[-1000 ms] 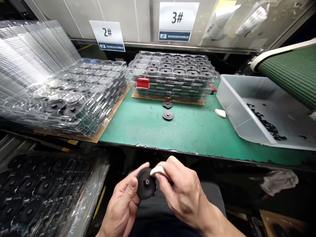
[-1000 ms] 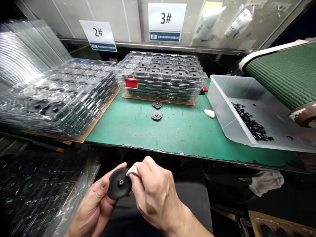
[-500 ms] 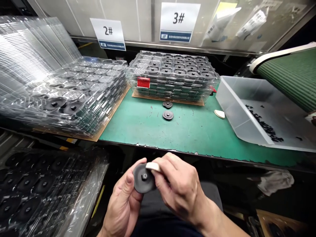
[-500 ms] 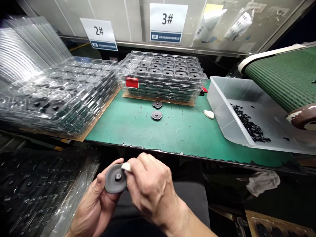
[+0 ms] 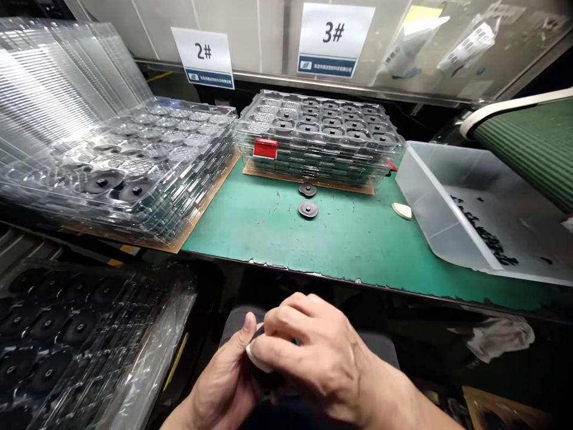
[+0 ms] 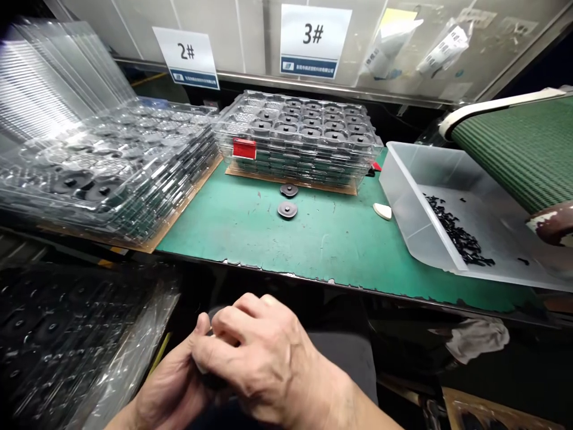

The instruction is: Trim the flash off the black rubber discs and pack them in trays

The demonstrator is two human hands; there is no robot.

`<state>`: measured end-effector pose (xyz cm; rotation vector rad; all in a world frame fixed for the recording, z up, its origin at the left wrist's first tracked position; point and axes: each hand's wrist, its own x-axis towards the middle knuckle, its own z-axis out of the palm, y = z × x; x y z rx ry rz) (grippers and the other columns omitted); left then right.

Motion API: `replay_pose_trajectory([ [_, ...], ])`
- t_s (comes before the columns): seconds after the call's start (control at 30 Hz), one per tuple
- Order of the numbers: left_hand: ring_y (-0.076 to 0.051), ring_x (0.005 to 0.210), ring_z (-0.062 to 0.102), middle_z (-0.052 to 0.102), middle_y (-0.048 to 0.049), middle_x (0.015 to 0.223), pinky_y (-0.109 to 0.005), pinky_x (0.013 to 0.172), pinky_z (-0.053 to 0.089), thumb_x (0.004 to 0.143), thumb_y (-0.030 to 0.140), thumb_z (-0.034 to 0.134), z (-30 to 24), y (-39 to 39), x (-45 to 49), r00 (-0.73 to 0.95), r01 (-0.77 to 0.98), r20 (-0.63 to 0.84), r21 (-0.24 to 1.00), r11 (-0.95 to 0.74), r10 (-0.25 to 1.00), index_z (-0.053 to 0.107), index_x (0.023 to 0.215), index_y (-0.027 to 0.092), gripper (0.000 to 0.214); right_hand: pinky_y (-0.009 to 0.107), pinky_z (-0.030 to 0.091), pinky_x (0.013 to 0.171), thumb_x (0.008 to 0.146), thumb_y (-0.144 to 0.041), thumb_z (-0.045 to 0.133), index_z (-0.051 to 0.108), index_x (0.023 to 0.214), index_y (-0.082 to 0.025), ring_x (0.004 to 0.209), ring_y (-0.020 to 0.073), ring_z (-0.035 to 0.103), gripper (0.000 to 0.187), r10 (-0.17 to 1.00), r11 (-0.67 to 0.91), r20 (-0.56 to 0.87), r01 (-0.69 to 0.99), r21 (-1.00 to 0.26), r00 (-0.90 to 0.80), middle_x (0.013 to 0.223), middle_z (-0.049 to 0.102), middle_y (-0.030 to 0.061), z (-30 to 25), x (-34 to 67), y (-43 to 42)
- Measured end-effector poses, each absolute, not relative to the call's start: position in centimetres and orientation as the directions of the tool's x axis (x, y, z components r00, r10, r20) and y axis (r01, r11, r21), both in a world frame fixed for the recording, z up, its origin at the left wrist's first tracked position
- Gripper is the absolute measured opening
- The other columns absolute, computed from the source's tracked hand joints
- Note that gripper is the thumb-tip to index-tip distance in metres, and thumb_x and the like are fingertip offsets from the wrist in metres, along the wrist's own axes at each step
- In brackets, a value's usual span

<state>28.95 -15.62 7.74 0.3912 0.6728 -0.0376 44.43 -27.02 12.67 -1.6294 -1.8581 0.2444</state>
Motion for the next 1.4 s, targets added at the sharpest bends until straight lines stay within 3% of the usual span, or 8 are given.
replay_pose_trajectory([
  [0.27, -0.019, 0.063, 0.067, 0.073, -0.0085, 0.080, -0.029, 0.056, 0.052, 0.097, 0.053, 0.062, 7.8, -15.5, 29.3, 0.782, 0.154, -0.617, 0.322, 0.934, 0.084, 0.075, 0.097, 0.012, 0.043, 0.041, 0.040, 0.083, 0.094, -0.021, 0.059, 0.063, 0.117, -0.021, 0.095, 0.0231, 0.053, 0.024, 0.961, 0.212, 0.260, 0.859, -0.465, -0.096, 0.107, 0.064, 0.0048, 12.9, 45.0, -26.8],
  [0.4, -0.019, 0.062, 0.067, 0.073, -0.0075, 0.077, -0.029, 0.054, 0.051, 0.096, 0.051, 0.064, 7.5, -15.4, 29.5, 0.751, 0.160, -0.649, 0.357, 0.920, 0.121, 0.074, 0.092, 0.014, 0.039, 0.040, 0.038, 0.079, 0.097, -0.016, 0.052, 0.063, 0.114, -0.021, 0.093, 0.0228, 0.052, 0.021, 0.974, 0.072, 0.227, 0.904, -0.422, 0.028, 0.106, 0.063, 0.0056, 12.7, 45.2, -26.7],
  [0.53, -0.017, 0.066, 0.066, 0.073, -0.0066, 0.080, -0.029, 0.059, 0.054, 0.097, 0.048, 0.065, 7.0, -15.5, 29.7, 0.754, 0.130, -0.647, 0.320, 0.938, 0.117, 0.074, 0.095, 0.013, 0.036, 0.042, 0.039, 0.080, 0.091, -0.023, 0.061, 0.062, 0.114, -0.019, 0.092, 0.0230, 0.052, 0.023, 0.970, 0.200, 0.209, 0.890, -0.411, -0.121, 0.106, 0.063, 0.0053, 12.5, 45.1, -26.6],
  [0.73, -0.016, 0.065, 0.065, 0.072, -0.0047, 0.078, -0.028, 0.058, 0.055, 0.097, 0.043, 0.066, 6.8, -15.3, 29.5, 0.746, 0.102, -0.643, 0.364, 0.926, 0.171, 0.076, 0.090, 0.015, 0.031, 0.040, 0.034, 0.074, 0.104, -0.023, 0.047, 0.065, 0.110, -0.018, 0.086, 0.0228, 0.051, 0.020, 0.967, 0.075, 0.254, 0.915, -0.397, 0.031, 0.097, 0.063, 0.0075, 12.1, 45.2, -26.5],
  [0.97, -0.017, 0.101, 0.068, 0.078, -0.0067, 0.114, -0.023, 0.088, 0.057, 0.093, 0.048, 0.071, 8.4, -14.9, 29.2, 0.661, -0.076, -0.580, 0.580, 0.811, 0.476, 0.074, 0.126, 0.020, 0.044, 0.037, 0.025, 0.064, 0.099, -0.018, 0.052, 0.055, 0.078, -0.017, 0.067, 0.0173, 0.035, 0.022, 0.878, -0.122, 0.354, 0.867, -0.484, 0.321, 0.073, 0.048, 0.0025, 11.0, 42.8, -27.1],
  [1.1, -0.017, 0.090, 0.067, 0.077, -0.0073, 0.109, -0.025, 0.078, 0.060, 0.095, 0.047, 0.068, 8.1, -14.8, 29.0, 0.721, 0.033, -0.582, 0.570, 0.821, 0.376, 0.076, 0.122, 0.019, 0.040, 0.038, 0.027, 0.067, 0.101, -0.018, 0.050, 0.055, 0.082, -0.017, 0.072, 0.0184, 0.038, 0.020, 0.902, -0.156, 0.294, 0.872, -0.463, 0.318, 0.079, 0.051, 0.0037, 11.1, 42.9, -27.3],
  [1.27, -0.017, 0.066, 0.062, 0.069, -0.0041, 0.076, -0.029, 0.053, 0.056, 0.096, 0.048, 0.065, 6.5, -15.1, 28.7, 0.754, 0.143, -0.624, 0.461, 0.876, 0.206, 0.076, 0.088, 0.016, 0.034, 0.039, 0.033, 0.072, 0.103, -0.022, 0.049, 0.063, 0.100, -0.015, 0.080, 0.0214, 0.045, 0.016, 0.960, 0.032, 0.266, 0.903, -0.427, 0.091, 0.091, 0.059, 0.0063, 12.2, 43.9, -26.9],
  [1.4, -0.019, 0.071, 0.069, 0.075, -0.0072, 0.085, -0.030, 0.059, 0.059, 0.094, 0.049, 0.068, 6.5, -15.4, 28.9, 0.780, 0.118, -0.613, 0.341, 0.933, 0.125, 0.078, 0.097, 0.015, 0.035, 0.041, 0.038, 0.079, 0.105, -0.027, 0.049, 0.061, 0.117, -0.019, 0.089, 0.0230, 0.051, 0.018, 0.957, 0.177, 0.287, 0.890, -0.421, -0.054, 0.102, 0.062, 0.0055, 12.4, 44.0, -26.7],
])
